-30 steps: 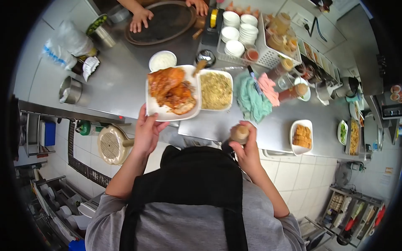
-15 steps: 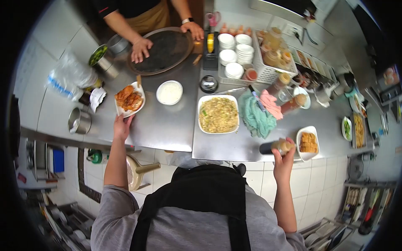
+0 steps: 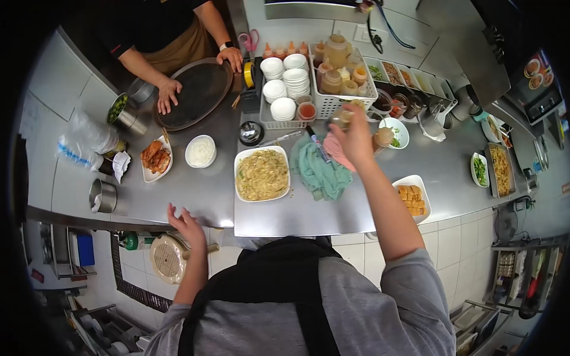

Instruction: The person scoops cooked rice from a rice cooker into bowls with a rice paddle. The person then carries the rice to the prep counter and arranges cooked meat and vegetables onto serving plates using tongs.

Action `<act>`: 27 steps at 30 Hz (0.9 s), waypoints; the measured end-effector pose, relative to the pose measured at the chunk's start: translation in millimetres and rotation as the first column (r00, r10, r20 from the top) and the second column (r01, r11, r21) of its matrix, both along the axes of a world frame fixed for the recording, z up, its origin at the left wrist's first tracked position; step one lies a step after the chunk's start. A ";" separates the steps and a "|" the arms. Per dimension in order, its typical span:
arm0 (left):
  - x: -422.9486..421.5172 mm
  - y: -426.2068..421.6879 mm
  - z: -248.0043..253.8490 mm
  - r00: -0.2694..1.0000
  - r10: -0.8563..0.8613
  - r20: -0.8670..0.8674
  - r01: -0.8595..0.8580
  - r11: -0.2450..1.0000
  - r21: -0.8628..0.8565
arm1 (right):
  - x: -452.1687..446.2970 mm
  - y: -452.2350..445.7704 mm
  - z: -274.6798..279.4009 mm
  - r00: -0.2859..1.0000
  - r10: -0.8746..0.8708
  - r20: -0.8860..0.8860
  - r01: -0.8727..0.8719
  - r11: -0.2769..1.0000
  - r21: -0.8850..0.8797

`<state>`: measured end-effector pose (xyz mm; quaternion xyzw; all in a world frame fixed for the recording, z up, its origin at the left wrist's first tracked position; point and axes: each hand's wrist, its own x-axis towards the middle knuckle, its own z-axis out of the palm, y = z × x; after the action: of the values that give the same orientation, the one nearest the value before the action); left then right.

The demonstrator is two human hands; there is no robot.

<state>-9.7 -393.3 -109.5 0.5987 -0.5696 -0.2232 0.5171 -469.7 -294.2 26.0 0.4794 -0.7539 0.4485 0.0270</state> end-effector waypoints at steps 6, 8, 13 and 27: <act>-90.0 96.4 39.6 0.929 -0.362 0.077 0.369 0.922 -0.114 | -28.9 -47.2 -48.6 0.998 0.065 0.017 -0.063 0.994 -0.084; -110.6 107.1 44.9 0.892 -0.414 0.183 0.445 0.875 -0.189 | -17.1 -31.8 -21.1 0.988 0.126 0.088 -0.107 0.975 -0.197; -154.2 128.7 45.5 0.813 -0.505 0.290 0.572 0.786 -0.234 | -40.9 80.7 46.0 0.993 0.047 -0.110 -0.083 0.933 -0.350; -215.6 159.2 55.6 0.620 -0.638 0.458 0.743 0.664 -0.081 | -463.0 423.7 -150.3 0.107 -0.159 0.981 0.920 0.390 -0.037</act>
<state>-225.2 -234.1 -53.8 0.2879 -0.8718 -0.2043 0.3395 -932.6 129.4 -124.3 -0.2466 -0.5395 0.8049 -0.0162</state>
